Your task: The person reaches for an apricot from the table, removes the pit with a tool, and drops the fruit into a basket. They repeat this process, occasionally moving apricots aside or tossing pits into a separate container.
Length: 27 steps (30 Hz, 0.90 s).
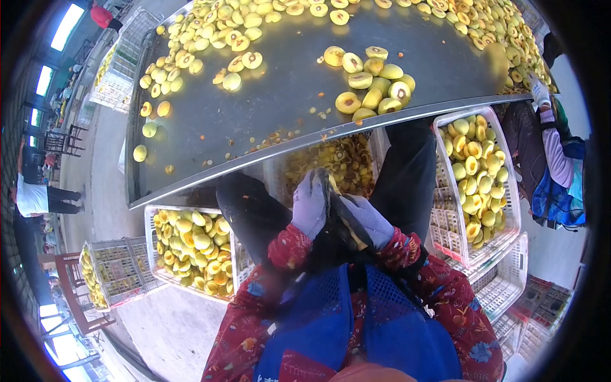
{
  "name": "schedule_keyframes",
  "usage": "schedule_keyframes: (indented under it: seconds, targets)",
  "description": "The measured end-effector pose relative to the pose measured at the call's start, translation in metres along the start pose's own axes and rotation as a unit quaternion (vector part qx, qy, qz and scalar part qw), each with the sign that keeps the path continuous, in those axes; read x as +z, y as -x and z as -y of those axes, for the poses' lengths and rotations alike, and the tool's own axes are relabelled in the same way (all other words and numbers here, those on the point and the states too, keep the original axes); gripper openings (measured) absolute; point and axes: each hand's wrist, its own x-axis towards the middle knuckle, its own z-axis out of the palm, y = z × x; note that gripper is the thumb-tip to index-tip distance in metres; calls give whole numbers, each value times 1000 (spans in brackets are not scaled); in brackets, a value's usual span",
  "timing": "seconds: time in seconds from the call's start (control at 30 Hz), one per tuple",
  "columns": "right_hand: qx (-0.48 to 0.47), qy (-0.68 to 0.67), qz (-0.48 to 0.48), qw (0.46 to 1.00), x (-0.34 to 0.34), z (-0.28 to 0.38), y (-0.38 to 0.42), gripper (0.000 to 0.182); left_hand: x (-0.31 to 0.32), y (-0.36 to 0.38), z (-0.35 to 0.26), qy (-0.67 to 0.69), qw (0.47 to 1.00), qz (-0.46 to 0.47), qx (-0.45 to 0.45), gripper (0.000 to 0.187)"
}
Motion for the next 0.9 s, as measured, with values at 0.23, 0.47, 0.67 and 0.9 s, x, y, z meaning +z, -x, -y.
schedule_keyframes:
  seconds: [0.23,0.47,0.67,0.9]
  targets:
    - [124,-448,84,881,1,13,10,34,-16,-9,-12,126,989,65,42,34]
    - [15,-150,-5,989,3,18,6,32,-21,-26,11,512,787,206,-277,48]
    - [112,-387,21,915,-1,6,18,24,1,-15,-4,99,980,77,-155,36]
    - [-160,-109,82,978,-12,-12,19,28,13,-17,8,153,972,132,-121,26]
